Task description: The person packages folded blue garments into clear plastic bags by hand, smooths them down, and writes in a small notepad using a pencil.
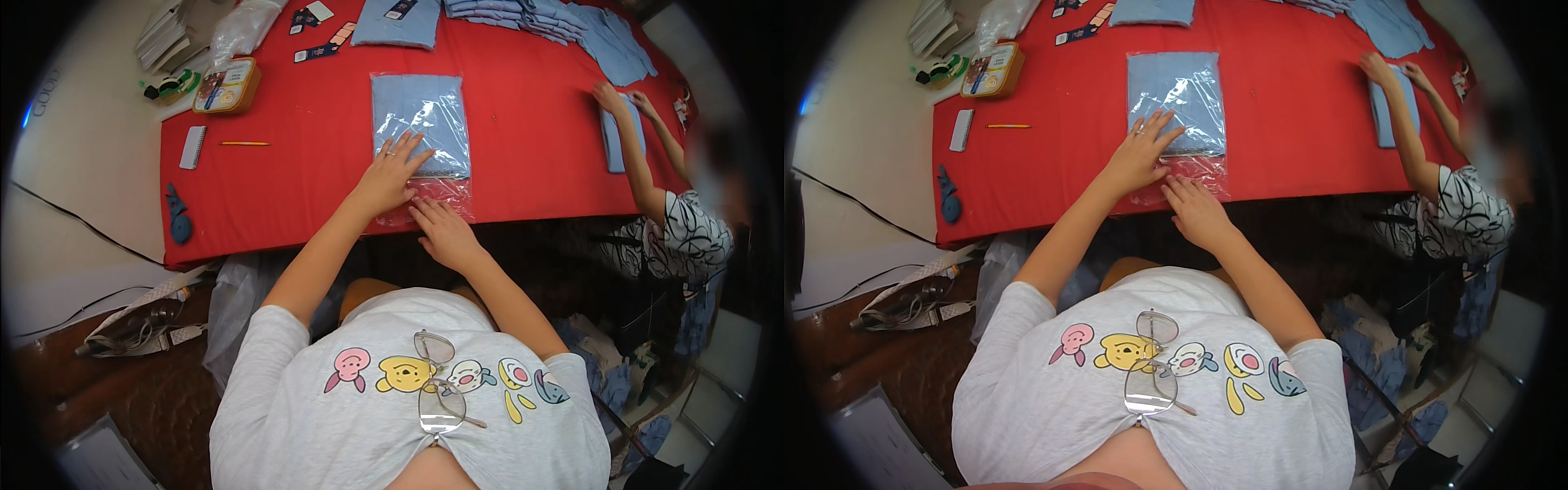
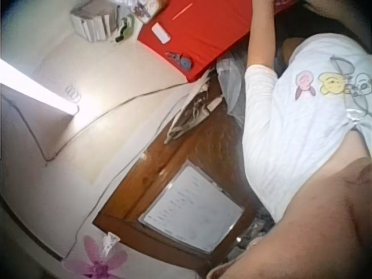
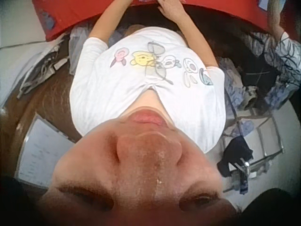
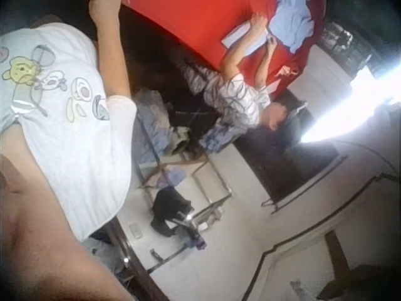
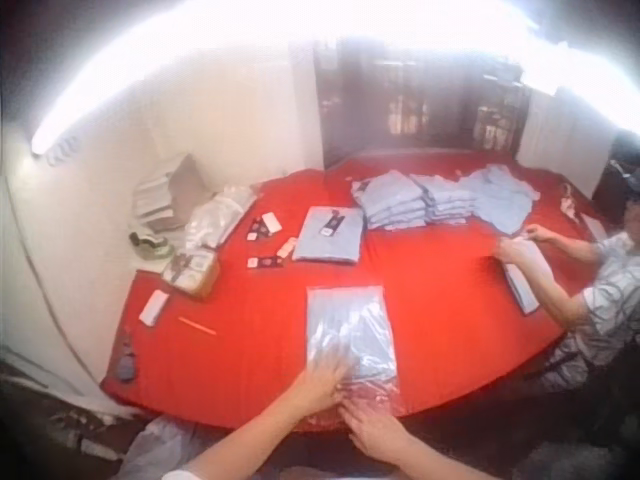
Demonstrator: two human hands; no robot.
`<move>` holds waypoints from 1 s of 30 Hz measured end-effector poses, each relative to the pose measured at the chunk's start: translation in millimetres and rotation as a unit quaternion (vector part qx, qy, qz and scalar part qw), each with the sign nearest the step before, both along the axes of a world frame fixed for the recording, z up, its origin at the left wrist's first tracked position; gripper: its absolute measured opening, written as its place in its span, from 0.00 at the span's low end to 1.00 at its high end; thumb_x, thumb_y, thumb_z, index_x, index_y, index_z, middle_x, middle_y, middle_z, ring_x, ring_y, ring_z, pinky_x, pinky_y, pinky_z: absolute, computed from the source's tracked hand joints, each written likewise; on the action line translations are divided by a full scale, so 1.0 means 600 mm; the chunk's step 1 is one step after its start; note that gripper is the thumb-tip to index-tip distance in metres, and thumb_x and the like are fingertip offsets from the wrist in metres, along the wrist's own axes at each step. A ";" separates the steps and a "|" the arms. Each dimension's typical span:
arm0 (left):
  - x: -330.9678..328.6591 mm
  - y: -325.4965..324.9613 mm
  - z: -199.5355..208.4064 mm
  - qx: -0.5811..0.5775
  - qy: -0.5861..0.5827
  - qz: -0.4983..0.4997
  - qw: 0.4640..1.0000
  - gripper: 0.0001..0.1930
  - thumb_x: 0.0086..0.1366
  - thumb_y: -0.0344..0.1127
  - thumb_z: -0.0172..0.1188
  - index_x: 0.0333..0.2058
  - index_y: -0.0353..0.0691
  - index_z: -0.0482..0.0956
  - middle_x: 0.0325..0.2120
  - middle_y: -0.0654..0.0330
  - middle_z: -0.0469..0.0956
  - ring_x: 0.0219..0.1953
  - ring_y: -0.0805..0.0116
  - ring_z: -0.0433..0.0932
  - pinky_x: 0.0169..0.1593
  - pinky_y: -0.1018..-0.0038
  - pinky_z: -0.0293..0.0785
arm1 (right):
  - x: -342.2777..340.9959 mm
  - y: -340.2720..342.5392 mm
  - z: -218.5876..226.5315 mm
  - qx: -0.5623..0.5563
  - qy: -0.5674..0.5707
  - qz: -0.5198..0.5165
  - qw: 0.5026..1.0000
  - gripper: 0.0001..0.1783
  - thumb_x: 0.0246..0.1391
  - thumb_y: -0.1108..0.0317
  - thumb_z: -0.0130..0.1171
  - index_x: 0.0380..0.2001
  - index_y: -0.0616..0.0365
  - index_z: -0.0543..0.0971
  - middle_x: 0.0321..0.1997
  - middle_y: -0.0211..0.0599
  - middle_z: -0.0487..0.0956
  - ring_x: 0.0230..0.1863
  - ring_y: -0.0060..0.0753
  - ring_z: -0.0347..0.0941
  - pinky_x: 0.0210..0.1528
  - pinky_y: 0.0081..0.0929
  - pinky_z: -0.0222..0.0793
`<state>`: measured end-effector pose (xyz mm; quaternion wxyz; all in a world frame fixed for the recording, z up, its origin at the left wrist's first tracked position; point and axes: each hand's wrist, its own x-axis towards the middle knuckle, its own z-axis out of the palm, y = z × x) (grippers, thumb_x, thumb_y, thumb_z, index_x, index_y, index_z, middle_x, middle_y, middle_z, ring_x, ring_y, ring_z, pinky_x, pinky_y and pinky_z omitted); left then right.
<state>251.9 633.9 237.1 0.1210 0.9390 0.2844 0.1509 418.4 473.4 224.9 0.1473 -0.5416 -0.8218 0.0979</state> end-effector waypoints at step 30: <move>0.024 -0.006 -0.150 0.114 0.056 -0.045 0.991 0.41 0.71 0.75 0.48 0.79 0.77 0.53 0.83 0.61 0.45 0.83 0.47 0.44 0.81 0.39 0.39 | -0.011 -0.042 -0.051 0.141 0.097 -0.112 0.979 0.14 0.53 0.73 0.70 0.44 0.56 0.83 0.43 0.36 0.81 0.45 0.44 0.79 0.50 0.42 0.76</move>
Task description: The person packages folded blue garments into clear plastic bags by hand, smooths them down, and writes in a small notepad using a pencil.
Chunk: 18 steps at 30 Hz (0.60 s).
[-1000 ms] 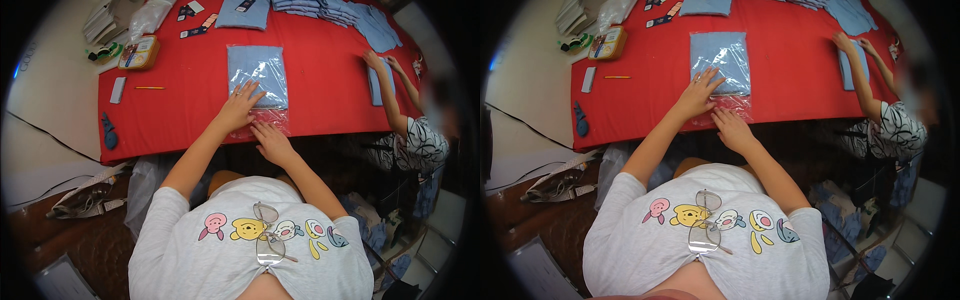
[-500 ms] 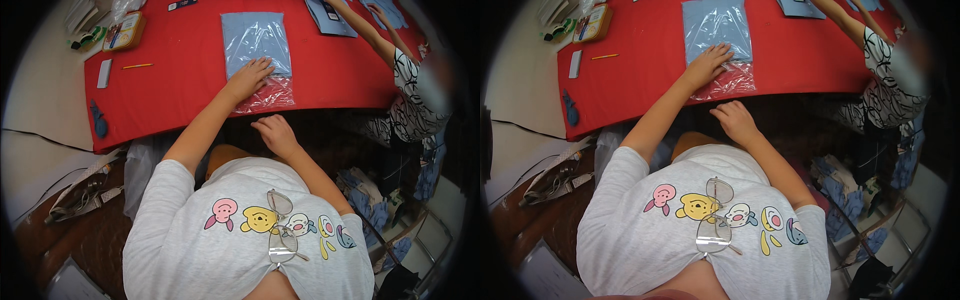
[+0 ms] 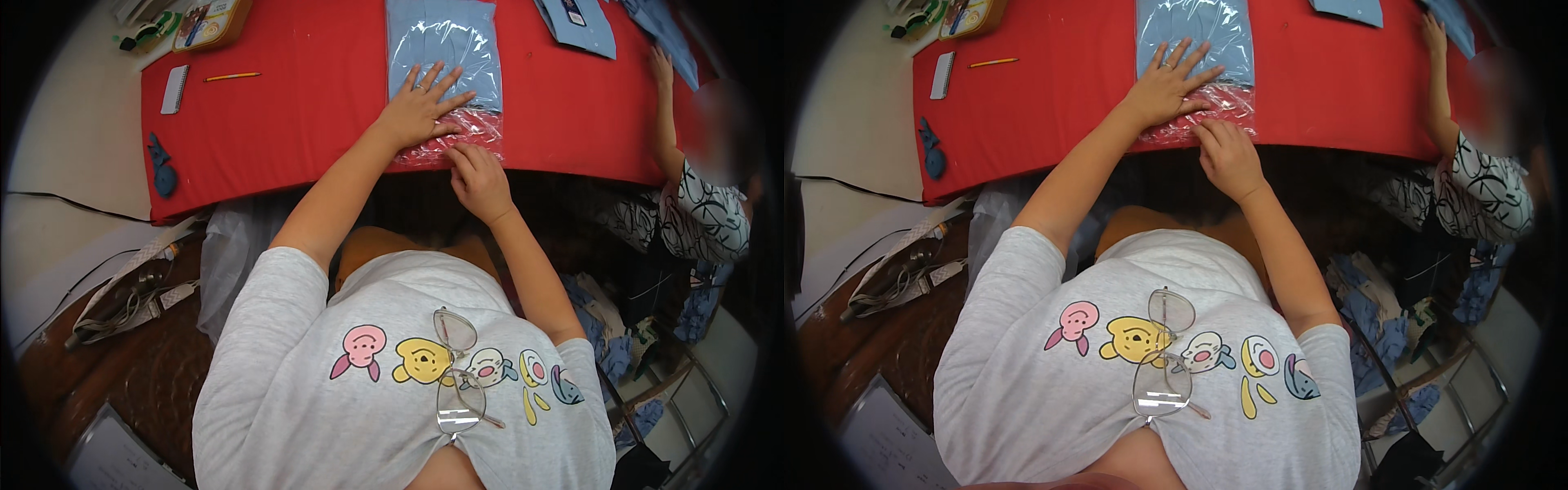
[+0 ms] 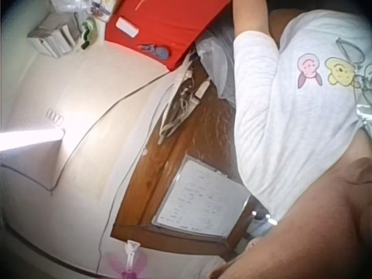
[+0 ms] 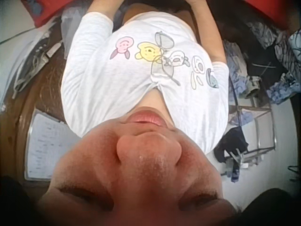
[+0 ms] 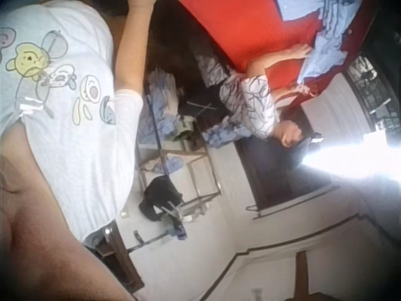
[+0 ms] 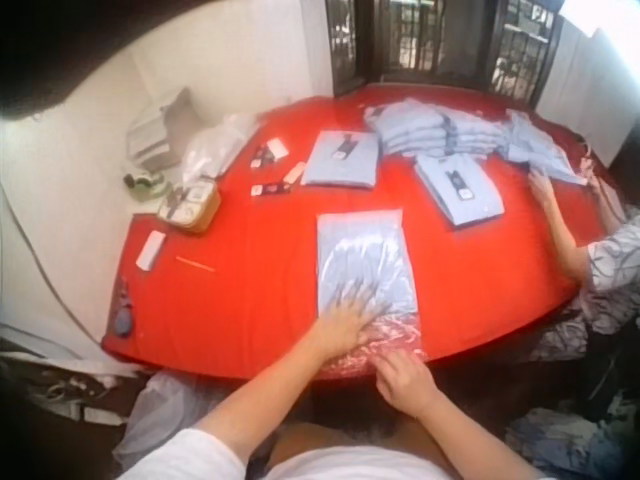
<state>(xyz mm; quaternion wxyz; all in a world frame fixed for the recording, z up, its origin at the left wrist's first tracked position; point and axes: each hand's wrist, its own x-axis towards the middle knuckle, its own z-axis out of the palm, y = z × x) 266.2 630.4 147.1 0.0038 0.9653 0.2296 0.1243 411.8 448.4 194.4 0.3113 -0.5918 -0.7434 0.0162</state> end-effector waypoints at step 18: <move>0.021 0.026 -0.044 -0.007 0.021 0.028 0.999 0.47 0.64 0.83 0.49 0.79 0.79 0.54 0.83 0.62 0.47 0.83 0.48 0.45 0.81 0.40 0.38 | 0.067 0.012 -0.071 0.028 0.026 -0.065 0.997 0.17 0.51 0.77 0.69 0.46 0.55 0.84 0.49 0.37 0.82 0.49 0.44 0.80 0.55 0.42 0.75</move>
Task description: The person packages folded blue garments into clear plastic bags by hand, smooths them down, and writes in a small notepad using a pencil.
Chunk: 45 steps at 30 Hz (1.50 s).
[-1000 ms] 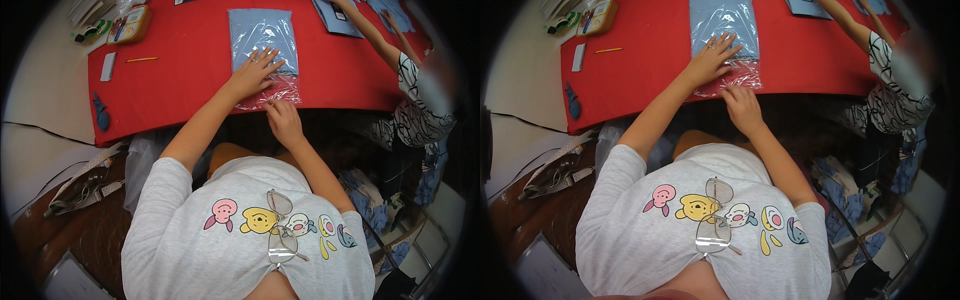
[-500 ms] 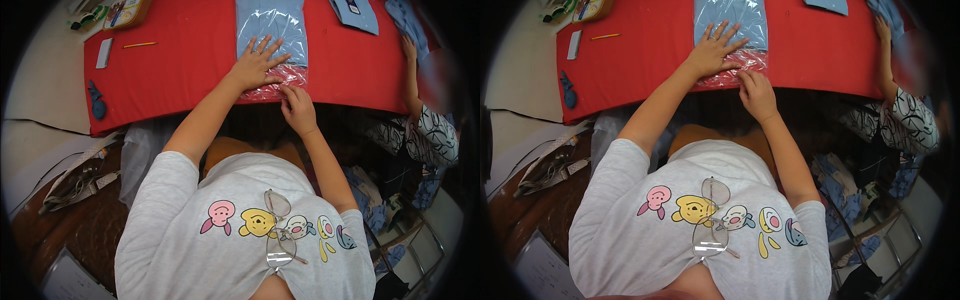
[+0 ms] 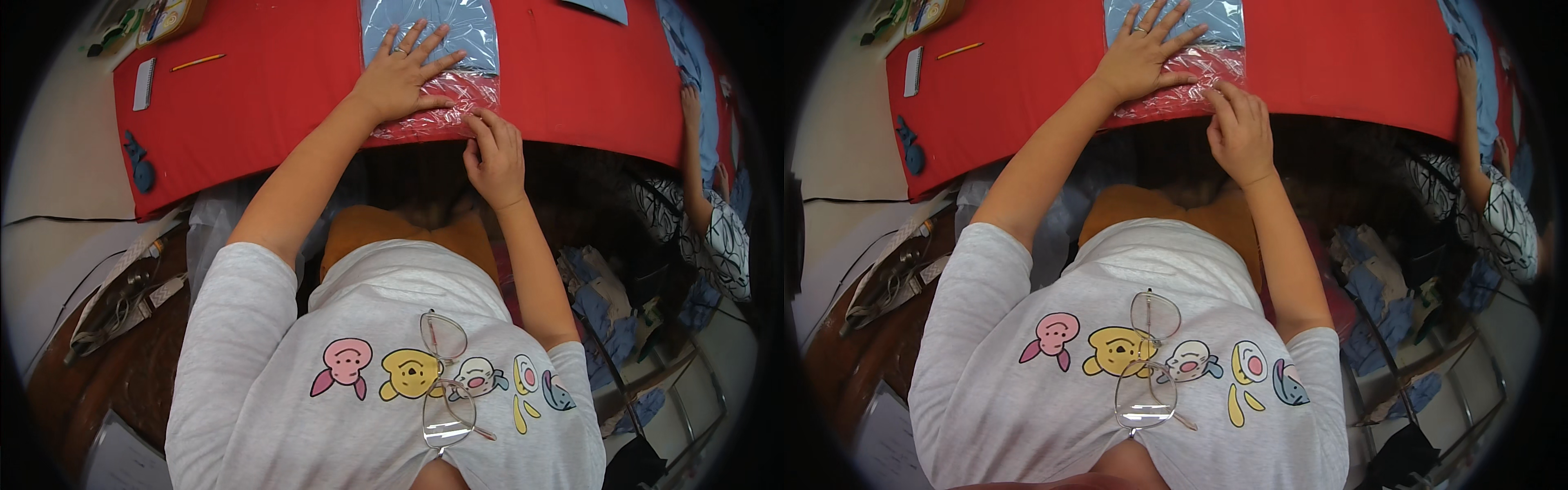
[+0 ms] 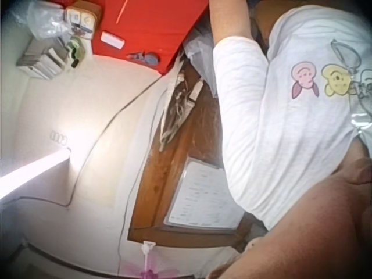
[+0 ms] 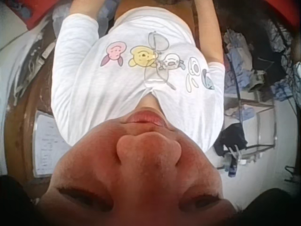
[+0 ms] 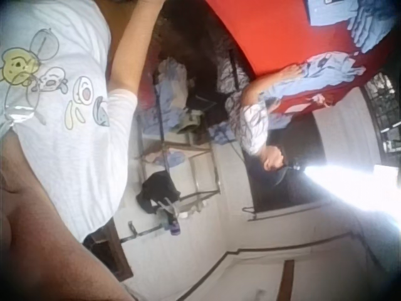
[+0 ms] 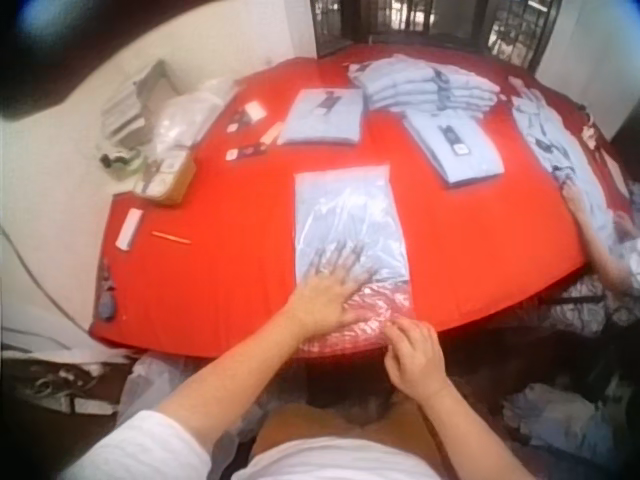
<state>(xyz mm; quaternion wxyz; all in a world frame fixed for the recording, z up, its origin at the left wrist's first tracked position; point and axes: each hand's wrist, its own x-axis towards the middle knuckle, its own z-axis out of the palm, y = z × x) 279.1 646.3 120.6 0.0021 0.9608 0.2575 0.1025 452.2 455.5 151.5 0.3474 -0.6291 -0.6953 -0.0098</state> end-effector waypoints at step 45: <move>0.007 -0.007 -0.045 -0.066 0.072 -0.008 0.995 0.43 0.73 0.73 0.50 0.81 0.77 0.46 0.84 0.62 0.33 0.84 0.46 0.29 0.80 0.37 0.25 | -0.193 0.028 -0.046 -0.029 -0.015 0.094 0.995 0.07 0.55 0.67 0.68 0.37 0.54 0.85 0.42 0.33 0.78 0.48 0.40 0.75 0.57 0.45 0.66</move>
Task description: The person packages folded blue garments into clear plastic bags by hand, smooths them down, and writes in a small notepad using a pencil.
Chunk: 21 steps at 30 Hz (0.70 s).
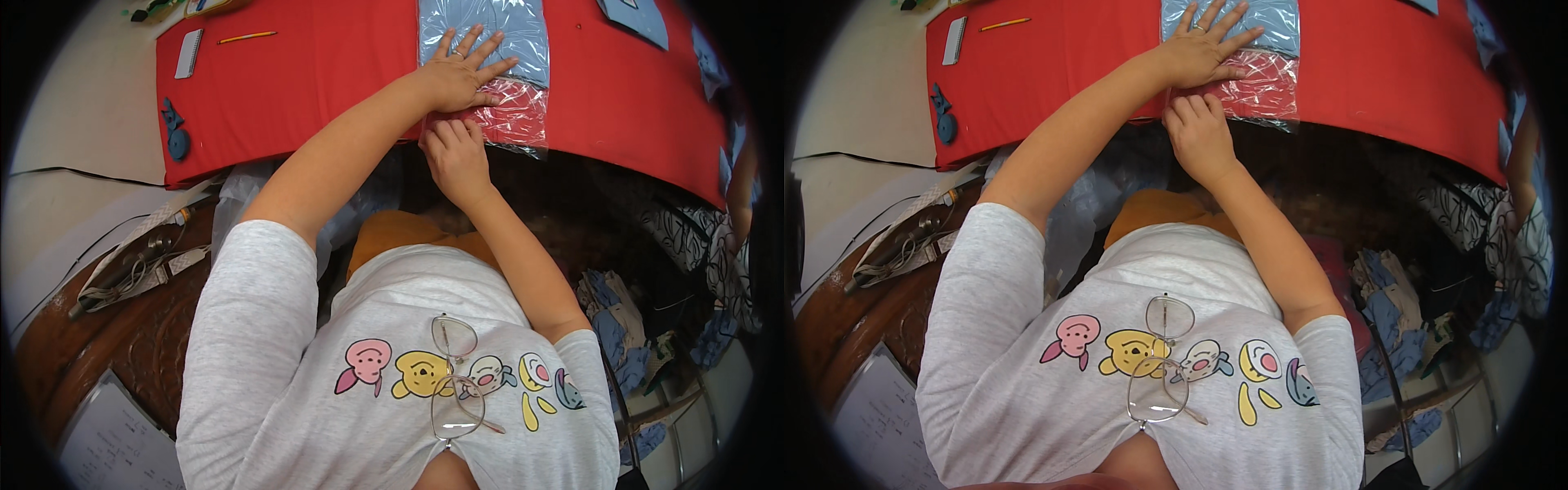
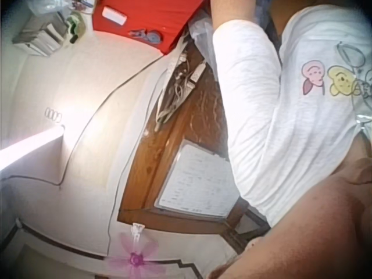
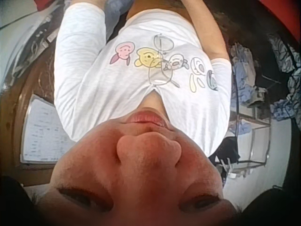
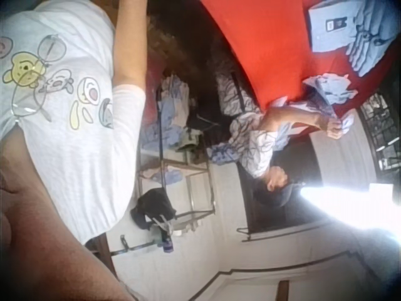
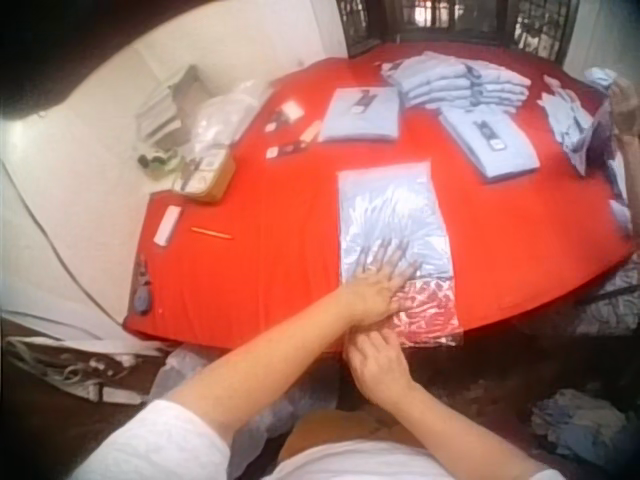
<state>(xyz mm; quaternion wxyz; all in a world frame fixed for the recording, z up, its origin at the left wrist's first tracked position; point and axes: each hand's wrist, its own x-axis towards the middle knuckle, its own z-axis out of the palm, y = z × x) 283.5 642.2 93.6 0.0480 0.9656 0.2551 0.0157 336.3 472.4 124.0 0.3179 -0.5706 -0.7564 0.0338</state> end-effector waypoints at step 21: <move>-0.004 -0.007 0.036 0.014 -0.007 -0.009 1.000 0.43 0.74 0.73 0.49 0.81 0.75 0.45 0.84 0.60 0.32 0.84 0.46 0.28 0.80 0.36 0.24 | 0.016 -0.014 0.013 0.027 -0.048 0.096 0.994 0.09 0.53 0.67 0.66 0.38 0.55 0.82 0.43 0.36 0.79 0.45 0.40 0.75 0.52 0.41 0.71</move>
